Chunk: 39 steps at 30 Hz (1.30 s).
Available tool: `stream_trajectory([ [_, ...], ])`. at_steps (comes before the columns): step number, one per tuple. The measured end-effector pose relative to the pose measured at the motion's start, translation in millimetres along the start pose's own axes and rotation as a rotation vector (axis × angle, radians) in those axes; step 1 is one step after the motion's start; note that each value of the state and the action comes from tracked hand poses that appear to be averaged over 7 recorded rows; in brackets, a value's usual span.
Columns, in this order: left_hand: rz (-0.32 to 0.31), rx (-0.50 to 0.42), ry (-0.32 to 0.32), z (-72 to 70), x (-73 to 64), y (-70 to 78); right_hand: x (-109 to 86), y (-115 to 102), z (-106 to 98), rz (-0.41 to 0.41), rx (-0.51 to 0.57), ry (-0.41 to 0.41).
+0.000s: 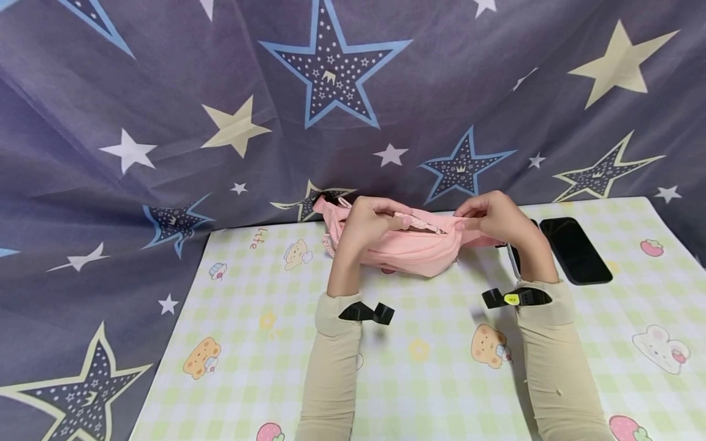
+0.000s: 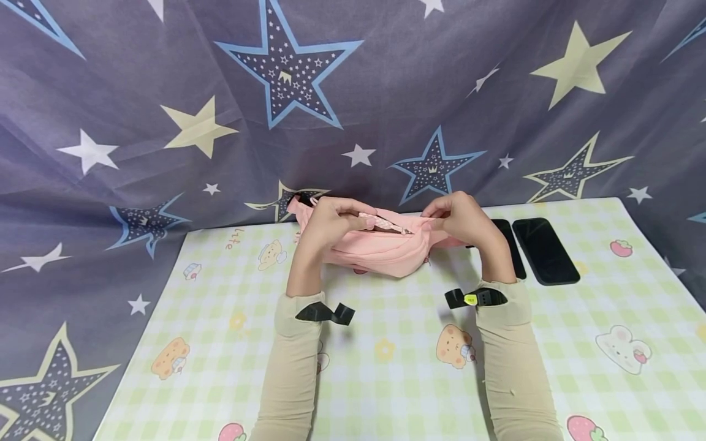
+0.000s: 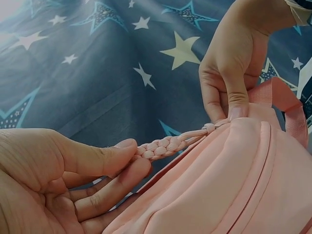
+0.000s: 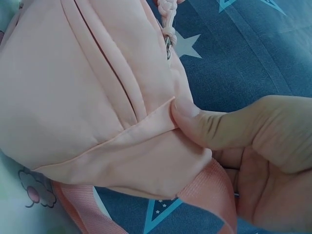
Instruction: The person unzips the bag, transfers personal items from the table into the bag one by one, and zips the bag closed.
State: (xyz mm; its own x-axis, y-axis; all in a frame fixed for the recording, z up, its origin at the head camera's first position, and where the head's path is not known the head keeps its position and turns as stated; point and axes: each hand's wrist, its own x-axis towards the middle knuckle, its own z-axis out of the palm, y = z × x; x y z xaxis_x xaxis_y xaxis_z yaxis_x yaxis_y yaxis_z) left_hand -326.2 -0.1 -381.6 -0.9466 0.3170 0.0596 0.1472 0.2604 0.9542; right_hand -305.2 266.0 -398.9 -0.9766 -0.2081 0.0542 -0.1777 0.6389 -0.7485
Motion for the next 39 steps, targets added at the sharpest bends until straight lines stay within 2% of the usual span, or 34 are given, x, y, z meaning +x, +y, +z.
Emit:
stream_trajectory([
  [5, 0.006, -0.016, 0.000, -3.7, -0.4, -1.3, -0.1, -2.6, -0.7, 0.016, -0.010, 0.005],
  [11, 0.006, -0.003, 0.032, -12.2, -0.7, -2.7, -0.1, -2.5, -0.8, 0.027, -0.024, 0.010],
  [18, -0.036, -0.047, 0.052, -25.5, -2.2, -4.7, -0.2, -1.2, -0.4, 0.027, -0.026, 0.006],
  [24, -0.053, -0.072, 0.052, -29.0, -2.8, -6.7, -0.3, -0.3, 0.6, 0.028, -0.033, 0.004],
  [39, -0.088, -0.089, 0.173, -40.9, -4.4, -11.2, 0.0, -1.8, 0.4, 0.040, -0.022, -0.008],
])
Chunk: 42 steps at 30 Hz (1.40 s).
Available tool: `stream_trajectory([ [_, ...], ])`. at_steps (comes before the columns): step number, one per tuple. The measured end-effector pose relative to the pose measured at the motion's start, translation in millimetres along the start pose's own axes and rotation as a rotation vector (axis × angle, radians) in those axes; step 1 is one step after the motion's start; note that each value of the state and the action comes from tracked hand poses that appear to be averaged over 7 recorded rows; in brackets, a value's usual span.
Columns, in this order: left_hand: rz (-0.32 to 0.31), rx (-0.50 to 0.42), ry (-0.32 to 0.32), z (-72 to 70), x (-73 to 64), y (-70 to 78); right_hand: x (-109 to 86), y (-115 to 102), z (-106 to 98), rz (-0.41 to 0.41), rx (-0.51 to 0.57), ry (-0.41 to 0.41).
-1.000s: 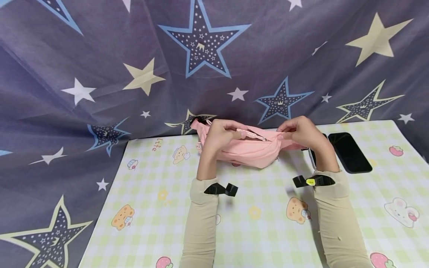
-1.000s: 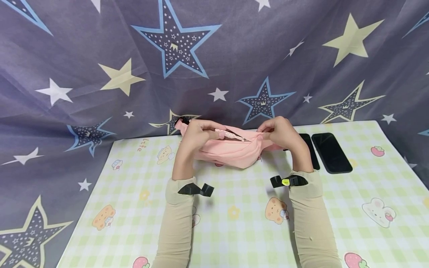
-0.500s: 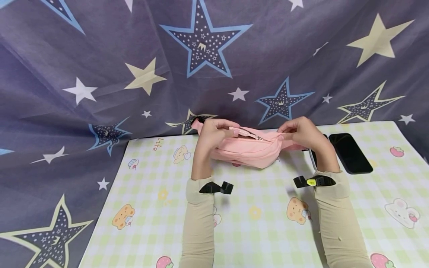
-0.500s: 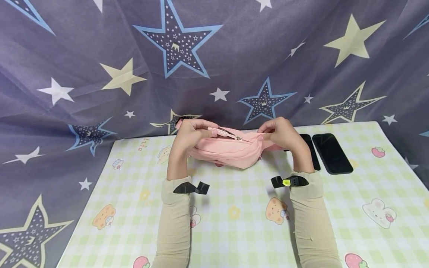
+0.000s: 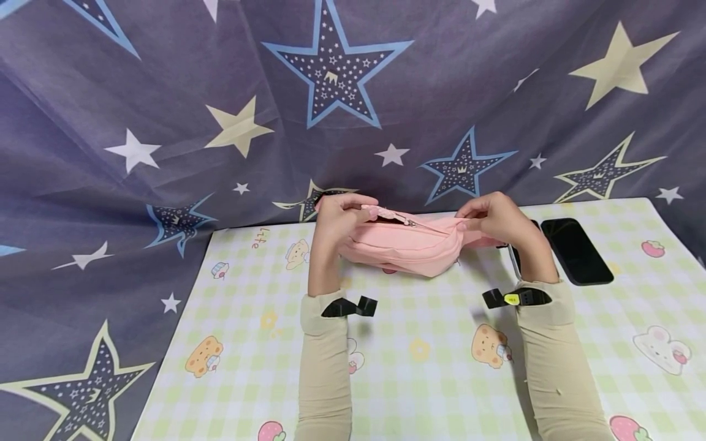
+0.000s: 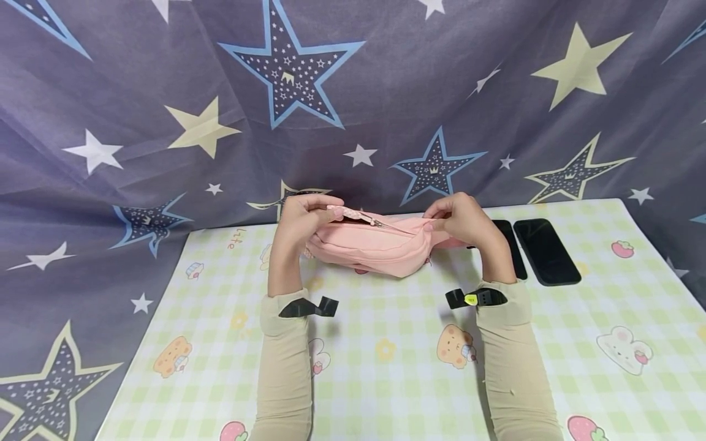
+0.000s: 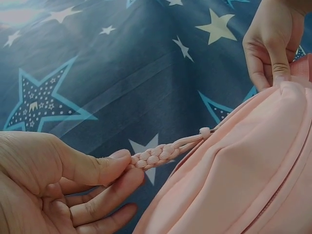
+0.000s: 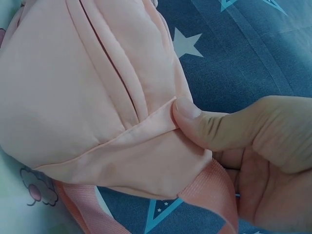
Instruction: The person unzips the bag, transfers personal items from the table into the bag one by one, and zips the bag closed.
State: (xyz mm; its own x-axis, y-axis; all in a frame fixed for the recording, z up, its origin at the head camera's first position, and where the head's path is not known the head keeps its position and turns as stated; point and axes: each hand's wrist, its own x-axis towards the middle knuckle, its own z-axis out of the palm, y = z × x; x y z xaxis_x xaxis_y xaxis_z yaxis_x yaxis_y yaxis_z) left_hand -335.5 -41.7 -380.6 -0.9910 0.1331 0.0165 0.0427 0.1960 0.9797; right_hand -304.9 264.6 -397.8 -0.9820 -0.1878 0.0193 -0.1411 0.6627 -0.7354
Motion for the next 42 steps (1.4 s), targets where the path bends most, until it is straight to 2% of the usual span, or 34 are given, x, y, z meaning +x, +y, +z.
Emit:
stream_trajectory([
  [7, -0.014, -0.033, 0.072, -2.7, -0.4, -1.6, 0.4, 0.7, -0.1, -0.007, -0.008, 0.001],
  [18, -0.084, -0.046, 0.116, -6.8, 1.4, -2.9, 0.1, 1.0, 0.2, -0.011, 0.013, -0.002],
  [23, -0.101, -0.087, 0.132, -8.0, 1.8, -3.4, 0.1, 1.1, 0.0, -0.003, 0.017, -0.005],
  [30, -0.091, -0.117, 0.168, -11.4, 2.4, -5.0, -0.2, 0.1, -0.9, -0.014, 0.027, -0.008],
  [38, -0.054, -0.010, 0.211, -20.4, 3.1, -7.5, -0.2, 0.4, -1.5, -0.023, 0.018, -0.008],
  [42, -0.045, -0.039, 0.215, -22.7, 4.0, -8.9, -0.4, 0.9, -1.7, -0.013, 0.009, -0.014],
])
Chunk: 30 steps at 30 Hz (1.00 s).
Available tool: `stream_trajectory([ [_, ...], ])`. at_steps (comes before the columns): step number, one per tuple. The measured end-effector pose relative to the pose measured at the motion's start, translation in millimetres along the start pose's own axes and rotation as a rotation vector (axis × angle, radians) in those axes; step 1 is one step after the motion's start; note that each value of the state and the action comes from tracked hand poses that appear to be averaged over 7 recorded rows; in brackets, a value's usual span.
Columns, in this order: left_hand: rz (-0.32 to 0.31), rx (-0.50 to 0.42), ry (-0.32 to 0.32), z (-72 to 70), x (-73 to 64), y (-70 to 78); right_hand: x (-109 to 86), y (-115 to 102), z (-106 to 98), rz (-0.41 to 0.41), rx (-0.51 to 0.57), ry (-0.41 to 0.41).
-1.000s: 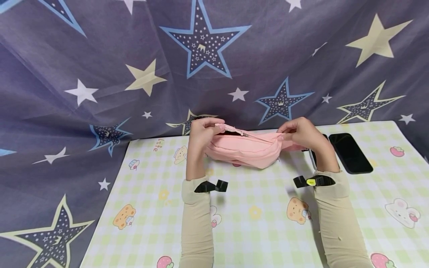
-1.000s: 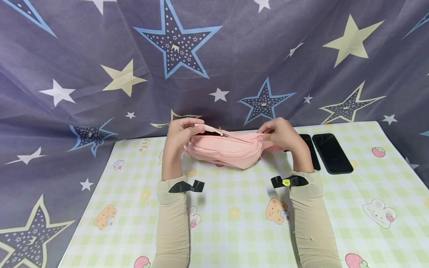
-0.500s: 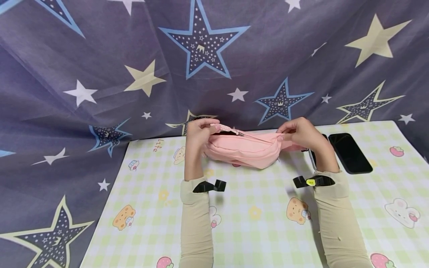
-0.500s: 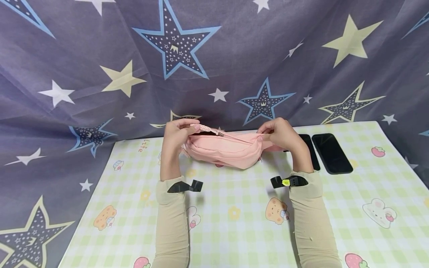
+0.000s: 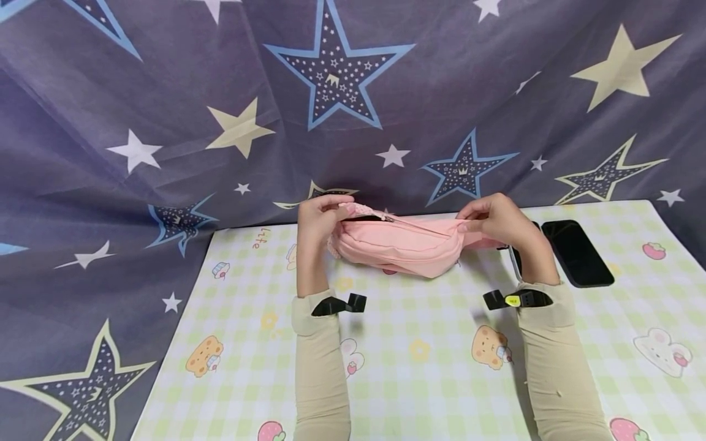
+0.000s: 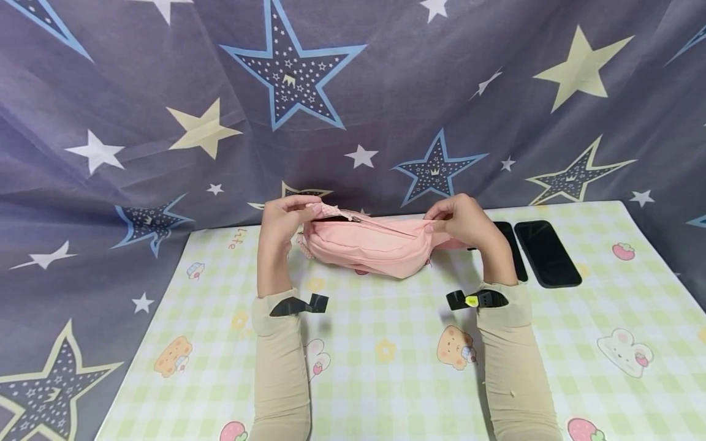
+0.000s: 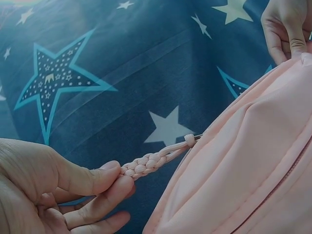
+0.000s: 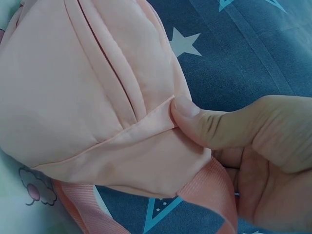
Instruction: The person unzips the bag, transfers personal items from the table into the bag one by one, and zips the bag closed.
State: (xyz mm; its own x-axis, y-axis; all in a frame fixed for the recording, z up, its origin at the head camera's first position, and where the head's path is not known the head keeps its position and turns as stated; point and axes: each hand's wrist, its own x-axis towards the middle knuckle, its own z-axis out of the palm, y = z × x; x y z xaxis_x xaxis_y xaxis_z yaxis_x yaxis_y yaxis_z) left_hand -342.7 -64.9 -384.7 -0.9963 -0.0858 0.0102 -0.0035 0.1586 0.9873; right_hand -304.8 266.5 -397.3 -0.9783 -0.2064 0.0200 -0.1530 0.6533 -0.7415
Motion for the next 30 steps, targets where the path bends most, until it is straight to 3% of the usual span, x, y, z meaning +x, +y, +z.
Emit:
stream_trajectory([
  [8, -0.013, -0.049, 0.009, -1.9, 0.0, -0.1, -1.3, -0.6, 0.7, -0.010, 0.001, 0.003],
  [16, -0.022, -0.014, 0.067, -7.2, 0.0, -1.0, -2.5, 0.3, 1.2, -0.017, 0.003, 0.004],
  [30, -0.061, -0.105, 0.155, -13.5, 2.3, -4.3, -2.4, -0.5, 0.9, -0.019, 0.008, 0.007],
])
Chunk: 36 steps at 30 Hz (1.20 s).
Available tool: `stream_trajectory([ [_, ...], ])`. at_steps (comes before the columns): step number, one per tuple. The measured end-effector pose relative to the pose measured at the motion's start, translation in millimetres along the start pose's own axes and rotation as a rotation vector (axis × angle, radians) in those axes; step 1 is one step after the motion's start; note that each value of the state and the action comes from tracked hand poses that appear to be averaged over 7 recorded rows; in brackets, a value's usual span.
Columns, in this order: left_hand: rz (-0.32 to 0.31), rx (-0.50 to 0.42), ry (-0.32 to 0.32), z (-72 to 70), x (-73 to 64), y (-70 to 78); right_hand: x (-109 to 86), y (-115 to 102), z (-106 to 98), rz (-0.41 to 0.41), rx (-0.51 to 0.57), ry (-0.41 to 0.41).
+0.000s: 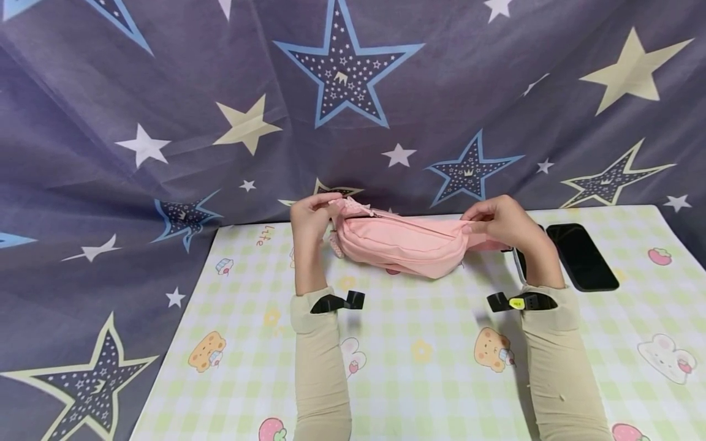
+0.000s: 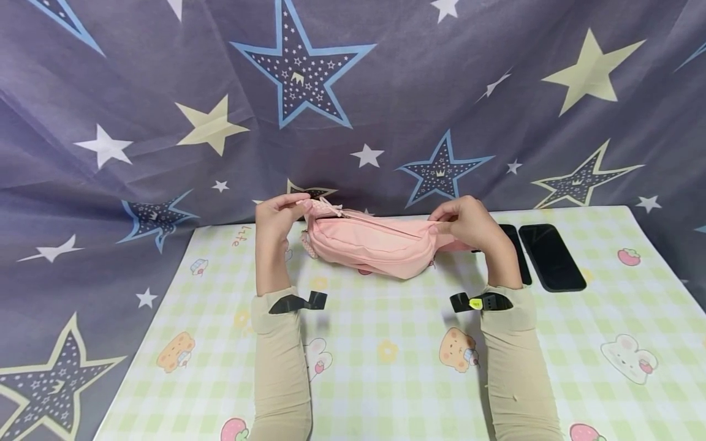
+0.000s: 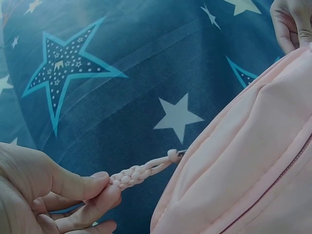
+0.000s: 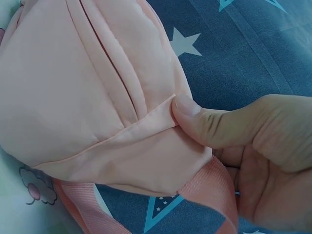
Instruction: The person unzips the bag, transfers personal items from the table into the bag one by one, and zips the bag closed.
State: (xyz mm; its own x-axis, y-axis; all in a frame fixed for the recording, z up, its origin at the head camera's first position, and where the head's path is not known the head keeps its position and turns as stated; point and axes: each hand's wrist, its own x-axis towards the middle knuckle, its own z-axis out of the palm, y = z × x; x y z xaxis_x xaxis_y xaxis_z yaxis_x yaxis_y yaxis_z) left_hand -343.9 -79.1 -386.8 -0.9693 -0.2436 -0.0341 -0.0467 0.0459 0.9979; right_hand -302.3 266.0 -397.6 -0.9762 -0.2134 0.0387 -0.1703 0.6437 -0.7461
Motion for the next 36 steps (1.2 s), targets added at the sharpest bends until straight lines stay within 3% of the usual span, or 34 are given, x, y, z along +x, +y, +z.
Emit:
stream_trajectory([
  [12, -0.051, 0.048, 0.085, -3.8, 8.1, -7.2, -0.2, 1.0, 0.5, -0.008, 0.008, 0.001],
  [19, -0.064, 0.003, 0.097, -7.5, 11.7, -12.9, -0.4, 1.0, 0.7, -0.002, 0.001, -0.002],
  [26, -0.061, -0.005, 0.165, -13.9, 14.8, -18.7, -0.4, 2.3, 1.1, 0.002, 0.003, 0.005],
  [36, -0.064, -0.108, 0.196, -23.1, 18.6, -25.4, 0.2, 3.0, 1.5, -0.001, 0.004, 0.010],
])
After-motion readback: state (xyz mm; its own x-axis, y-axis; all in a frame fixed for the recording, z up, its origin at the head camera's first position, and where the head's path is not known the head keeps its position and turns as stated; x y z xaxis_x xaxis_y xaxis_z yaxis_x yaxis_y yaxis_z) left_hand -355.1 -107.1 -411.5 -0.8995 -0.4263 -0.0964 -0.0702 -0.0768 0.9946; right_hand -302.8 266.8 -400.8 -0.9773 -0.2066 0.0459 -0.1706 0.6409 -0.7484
